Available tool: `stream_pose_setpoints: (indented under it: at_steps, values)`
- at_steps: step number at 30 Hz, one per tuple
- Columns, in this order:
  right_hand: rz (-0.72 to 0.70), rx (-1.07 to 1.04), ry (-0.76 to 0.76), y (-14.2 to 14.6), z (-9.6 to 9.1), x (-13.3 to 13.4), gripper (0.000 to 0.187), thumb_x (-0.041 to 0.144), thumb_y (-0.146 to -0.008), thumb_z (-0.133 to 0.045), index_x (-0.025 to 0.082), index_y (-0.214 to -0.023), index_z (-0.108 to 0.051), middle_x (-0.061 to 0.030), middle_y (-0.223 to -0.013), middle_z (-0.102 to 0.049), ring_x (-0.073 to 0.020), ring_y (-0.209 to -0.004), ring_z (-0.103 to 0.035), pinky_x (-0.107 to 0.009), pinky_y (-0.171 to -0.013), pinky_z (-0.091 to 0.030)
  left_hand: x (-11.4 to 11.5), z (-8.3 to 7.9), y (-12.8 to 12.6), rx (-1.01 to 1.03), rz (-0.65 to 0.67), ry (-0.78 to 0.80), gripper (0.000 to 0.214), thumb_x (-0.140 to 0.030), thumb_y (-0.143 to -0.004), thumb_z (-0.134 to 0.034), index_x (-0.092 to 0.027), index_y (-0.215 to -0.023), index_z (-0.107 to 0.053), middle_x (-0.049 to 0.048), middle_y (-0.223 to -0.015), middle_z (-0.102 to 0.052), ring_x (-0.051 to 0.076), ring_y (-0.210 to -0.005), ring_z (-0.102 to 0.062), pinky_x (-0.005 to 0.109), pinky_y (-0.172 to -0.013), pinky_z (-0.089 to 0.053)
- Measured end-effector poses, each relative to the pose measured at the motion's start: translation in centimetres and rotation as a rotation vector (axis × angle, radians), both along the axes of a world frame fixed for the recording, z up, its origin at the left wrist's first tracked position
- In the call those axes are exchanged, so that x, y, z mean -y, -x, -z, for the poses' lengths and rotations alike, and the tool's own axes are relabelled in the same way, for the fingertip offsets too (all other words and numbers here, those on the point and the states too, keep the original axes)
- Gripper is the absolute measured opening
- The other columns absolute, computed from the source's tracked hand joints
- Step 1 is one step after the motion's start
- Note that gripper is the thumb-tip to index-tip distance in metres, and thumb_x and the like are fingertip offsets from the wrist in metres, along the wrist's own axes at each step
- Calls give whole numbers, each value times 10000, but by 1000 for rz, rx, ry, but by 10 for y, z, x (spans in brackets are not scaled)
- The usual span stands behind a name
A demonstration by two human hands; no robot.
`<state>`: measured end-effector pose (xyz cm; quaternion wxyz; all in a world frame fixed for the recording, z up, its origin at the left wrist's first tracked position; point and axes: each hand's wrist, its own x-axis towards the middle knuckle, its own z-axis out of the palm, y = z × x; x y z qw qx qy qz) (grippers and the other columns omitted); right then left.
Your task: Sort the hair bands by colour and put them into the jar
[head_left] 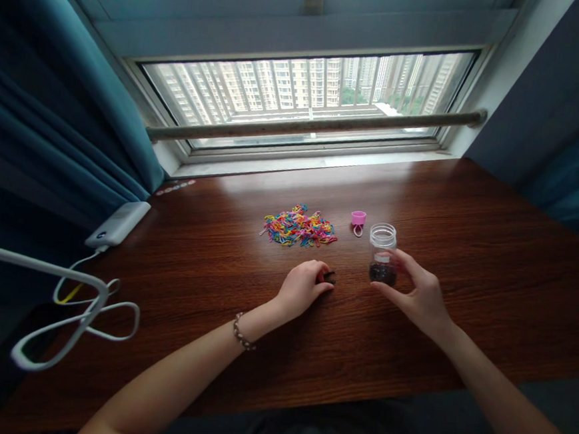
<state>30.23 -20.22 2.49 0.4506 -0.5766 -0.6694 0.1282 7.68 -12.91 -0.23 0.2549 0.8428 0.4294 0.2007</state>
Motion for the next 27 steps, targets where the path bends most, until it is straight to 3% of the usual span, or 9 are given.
stream_pose_setpoints:
  at_steps: [3,9,13,17,22,27]
  values:
    - [-1,21,-5,-2,-1,2,544,351,-685,-666,193,-1171,-481,-88,-1059,-621,-237,-933,-603,-376,-829,-498,-1,1,-2,-54,26,-51,65,-241,-714,-622,-182,-721,-595,10,-764,-560,146,-700,-541,248,-602,-416]
    - [-94,120,-7,-6,0,4,525,297,-716,-640,209,-1198,-453,-83,-1102,-592,-232,-987,-572,-374,-871,-474,1,-5,-3,-9,64,-80,96,-202,-776,-531,-165,-689,-543,40,-785,-557,162,-754,-540,291,-687,-446]
    - [-169,250,24,-12,3,3,505,201,-747,-588,238,-1228,-437,-69,-1159,-548,-226,-1069,-512,-387,-926,-433,1,-16,3,268,39,161,83,-227,-814,-488,-163,-767,-514,8,-682,-581,122,-619,-545,251,-600,-455]
    - [-188,330,42,-11,8,2,520,155,-752,-553,260,-1246,-430,-69,-1147,-541,-228,-1051,-511,-402,-908,-444,4,-31,9,503,5,336,128,-273,-756,-587,-153,-760,-544,-3,-651,-586,104,-573,-547,214,-541,-452]
    - [-243,359,57,1,9,3,530,134,-749,-550,256,-1250,-430,-74,-1142,-538,-226,-1043,-508,-402,-911,-442,9,-44,11,491,66,150,156,-295,-705,-650,-141,-690,-632,33,-697,-587,113,-610,-541,215,-539,-445]
    - [-265,370,51,11,7,3,537,134,-742,-561,250,-1250,-431,-76,-1131,-544,-228,-1025,-513,-404,-887,-453,13,-44,12,414,37,7,139,-264,-692,-670,-146,-756,-633,32,-718,-600,109,-623,-544,204,-552,-452]
